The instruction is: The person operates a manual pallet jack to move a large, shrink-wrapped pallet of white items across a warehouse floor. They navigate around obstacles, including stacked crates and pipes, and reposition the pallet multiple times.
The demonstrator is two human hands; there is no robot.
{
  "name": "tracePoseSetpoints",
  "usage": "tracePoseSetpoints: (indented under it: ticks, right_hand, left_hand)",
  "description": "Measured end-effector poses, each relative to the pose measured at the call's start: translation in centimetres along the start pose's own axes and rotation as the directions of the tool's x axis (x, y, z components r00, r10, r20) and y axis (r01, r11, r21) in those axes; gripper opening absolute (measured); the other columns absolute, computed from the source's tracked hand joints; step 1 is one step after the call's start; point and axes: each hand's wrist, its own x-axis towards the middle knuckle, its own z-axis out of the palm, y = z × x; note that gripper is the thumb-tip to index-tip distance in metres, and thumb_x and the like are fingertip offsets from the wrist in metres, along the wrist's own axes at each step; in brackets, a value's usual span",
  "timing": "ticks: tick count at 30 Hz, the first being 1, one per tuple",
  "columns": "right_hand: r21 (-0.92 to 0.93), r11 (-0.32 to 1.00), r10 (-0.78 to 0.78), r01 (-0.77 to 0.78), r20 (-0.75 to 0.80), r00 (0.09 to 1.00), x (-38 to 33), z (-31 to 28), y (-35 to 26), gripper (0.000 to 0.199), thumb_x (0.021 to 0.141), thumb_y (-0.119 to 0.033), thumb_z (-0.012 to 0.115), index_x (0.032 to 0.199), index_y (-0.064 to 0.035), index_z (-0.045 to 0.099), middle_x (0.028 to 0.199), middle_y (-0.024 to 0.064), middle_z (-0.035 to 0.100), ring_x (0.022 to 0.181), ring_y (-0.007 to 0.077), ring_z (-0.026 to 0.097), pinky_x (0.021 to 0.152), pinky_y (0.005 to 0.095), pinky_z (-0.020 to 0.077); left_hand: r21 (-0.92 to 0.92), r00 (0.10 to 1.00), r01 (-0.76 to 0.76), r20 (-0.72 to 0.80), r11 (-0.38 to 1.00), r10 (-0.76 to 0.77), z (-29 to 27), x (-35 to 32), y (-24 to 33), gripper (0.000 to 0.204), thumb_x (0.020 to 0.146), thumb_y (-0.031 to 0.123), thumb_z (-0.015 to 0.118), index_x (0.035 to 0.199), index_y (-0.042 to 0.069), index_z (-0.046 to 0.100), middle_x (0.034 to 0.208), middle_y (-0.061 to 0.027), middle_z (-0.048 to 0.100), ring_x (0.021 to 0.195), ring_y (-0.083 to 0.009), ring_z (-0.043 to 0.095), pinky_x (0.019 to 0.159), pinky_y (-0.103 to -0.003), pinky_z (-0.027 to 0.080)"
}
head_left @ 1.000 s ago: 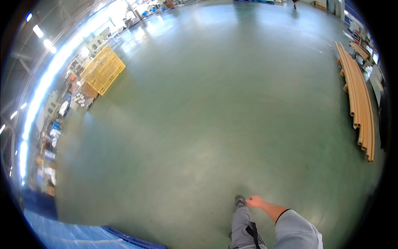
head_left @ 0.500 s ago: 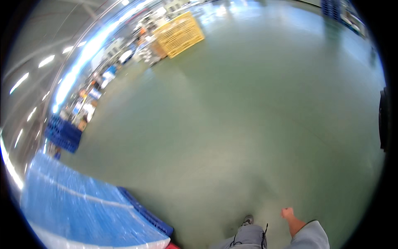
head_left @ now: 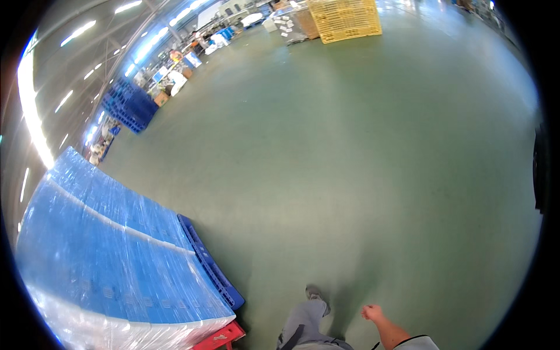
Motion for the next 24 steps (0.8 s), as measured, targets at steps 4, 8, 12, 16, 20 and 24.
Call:
tracePoseSetpoints:
  ticks: [4, 8, 12, 16, 20, 24]
  right_hand:
    - [0.055, 0.998, 0.044, -0.039, -0.095, 0.995, 6.0, -4.6, -10.3, 0.018, 0.084, -0.015, 0.062, 0.089, 0.0024, 0.063, 0.074, 0.0140, 0.067, 0.060, 0.0232, 0.066, 0.051, 0.0365, 0.0526]
    - [0.205, 0.979, 0.069, -0.009, -0.292, 0.954, 10.2, -9.0, -15.7, 0.010, 0.085, -0.008, 0.057, 0.088, 0.0012, 0.057, 0.068, 0.0119, 0.060, 0.053, 0.0221, 0.058, 0.041, 0.0366, 0.0452]
    - [0.270, 0.962, 0.130, -0.036, -0.340, 0.932, 14.2, -8.1, -22.1, 0.013, 0.088, -0.009, 0.052, 0.086, 0.0020, 0.057, 0.063, 0.0092, 0.058, 0.045, 0.0176, 0.052, 0.037, 0.0340, 0.0410]
    - [0.101, 0.986, 0.148, -0.135, -0.134, 0.980, 17.8, -4.3, -30.4, 0.011, 0.088, -0.009, 0.052, 0.086, 0.0008, 0.056, 0.062, 0.0100, 0.056, 0.043, 0.0186, 0.050, 0.036, 0.0339, 0.0390]
    - [0.038, 0.993, 0.112, -0.109, -0.086, 0.990, 22.4, -4.5, -37.6, 0.012, 0.087, -0.010, 0.052, 0.090, 0.0016, 0.054, 0.064, 0.0132, 0.058, 0.046, 0.0218, 0.053, 0.036, 0.0351, 0.0386]
    - [0.010, 0.998, 0.064, -0.064, -0.100, 0.993, 26.2, -3.0, -49.1, 0.013, 0.087, -0.010, 0.053, 0.090, 0.0025, 0.054, 0.066, 0.0139, 0.059, 0.047, 0.0221, 0.055, 0.037, 0.0348, 0.0398]
  left_hand:
    - [0.021, 0.998, 0.017, -0.066, 1.000, -0.016, -1.2, 3.9, 10.3, 0.057, 0.097, 0.050, 0.043, 0.111, 0.000, 0.065, 0.095, -0.0127, 0.069, 0.086, -0.0304, 0.065, 0.077, -0.044, 0.051]
    - [0.041, 0.984, 0.066, -0.166, 0.997, -0.058, -4.0, 5.5, 17.1, 0.057, 0.097, 0.050, 0.043, 0.111, 0.000, 0.065, 0.096, -0.0129, 0.069, 0.086, -0.0306, 0.065, 0.077, -0.044, 0.051]
    - [0.008, 0.962, 0.126, -0.245, 0.992, -0.120, -2.0, 6.4, 21.1, 0.057, 0.097, 0.050, 0.043, 0.111, -0.001, 0.065, 0.096, -0.0131, 0.069, 0.087, -0.0308, 0.065, 0.077, -0.044, 0.051]
    - [-0.015, 0.936, 0.186, -0.302, 0.982, -0.182, 1.4, 7.1, 25.1, 0.058, 0.097, 0.050, 0.043, 0.111, -0.001, 0.065, 0.097, -0.0133, 0.069, 0.087, -0.0311, 0.065, 0.077, -0.044, 0.051]
    - [-0.011, 0.905, 0.255, -0.349, 0.967, -0.242, 0.2, 5.7, 29.9, 0.058, 0.096, 0.050, 0.043, 0.112, -0.001, 0.065, 0.097, -0.0136, 0.069, 0.088, -0.0315, 0.065, 0.078, -0.044, 0.051]
    - [-0.078, 0.852, 0.311, -0.418, 0.947, -0.314, 2.6, 4.1, 34.3, 0.058, 0.096, 0.050, 0.043, 0.112, -0.001, 0.065, 0.098, -0.0142, 0.069, 0.089, -0.0321, 0.065, 0.078, -0.044, 0.051]
